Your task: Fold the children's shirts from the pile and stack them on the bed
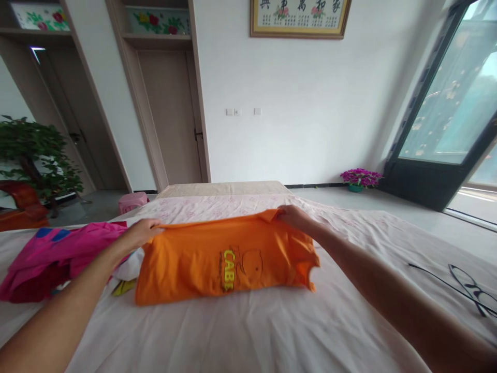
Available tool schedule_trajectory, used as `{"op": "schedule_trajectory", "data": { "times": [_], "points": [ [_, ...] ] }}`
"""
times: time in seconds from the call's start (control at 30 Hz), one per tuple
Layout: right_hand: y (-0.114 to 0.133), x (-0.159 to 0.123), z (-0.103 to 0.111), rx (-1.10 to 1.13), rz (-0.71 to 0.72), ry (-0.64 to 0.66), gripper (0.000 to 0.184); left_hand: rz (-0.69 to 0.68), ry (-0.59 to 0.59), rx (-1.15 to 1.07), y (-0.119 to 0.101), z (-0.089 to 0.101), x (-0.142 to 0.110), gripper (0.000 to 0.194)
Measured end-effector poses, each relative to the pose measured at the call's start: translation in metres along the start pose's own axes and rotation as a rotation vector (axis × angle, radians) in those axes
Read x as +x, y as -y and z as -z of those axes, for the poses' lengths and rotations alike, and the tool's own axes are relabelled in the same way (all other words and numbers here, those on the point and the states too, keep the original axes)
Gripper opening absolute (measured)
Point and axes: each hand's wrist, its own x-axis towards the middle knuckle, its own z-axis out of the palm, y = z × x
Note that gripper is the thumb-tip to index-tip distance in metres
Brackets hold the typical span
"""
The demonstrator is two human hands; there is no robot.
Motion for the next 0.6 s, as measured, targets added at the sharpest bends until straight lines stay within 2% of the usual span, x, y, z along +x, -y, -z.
{"op": "schedule_trajectory", "data": {
  "times": [0.07,0.13,0.2,0.27,0.33,0.43,0.5,0.57,0.6],
  "points": [
    [0.016,0.038,0.016,-0.17,0.068,-0.345,0.019,0.034,-0.235,0.085,-0.022,0.013,0.028,0.033],
    [0.035,0.065,0.039,-0.201,0.084,-0.619,0.026,0.004,-0.448,0.111,-0.048,0.034,0.045,0.044],
    [0.05,0.077,0.061,-0.169,0.163,-0.76,0.029,-0.121,-0.705,0.11,-0.069,0.056,0.049,0.046],
    [0.054,0.074,0.072,-0.132,0.255,-0.816,0.03,-0.258,-0.82,0.093,-0.077,0.068,0.04,0.045],
    [0.046,0.057,0.068,-0.102,0.327,-0.81,0.031,-0.346,-0.799,0.096,-0.068,0.066,0.022,0.043],
    [0.013,0.018,0.04,-0.082,0.356,-0.669,0.035,-0.376,-0.707,0.175,-0.024,0.036,-0.01,0.036],
    [-0.016,-0.011,0.013,-0.104,0.326,-0.441,0.034,-0.406,-0.502,0.234,0.017,0.005,-0.03,0.029],
    [-0.045,-0.039,-0.013,-0.201,0.235,-0.209,0.033,-0.385,-0.294,0.285,0.056,-0.025,-0.047,0.022],
    [-0.056,-0.051,-0.024,-0.267,0.189,-0.139,0.035,-0.372,-0.191,0.316,0.073,-0.038,-0.054,0.019]
  ]
}}
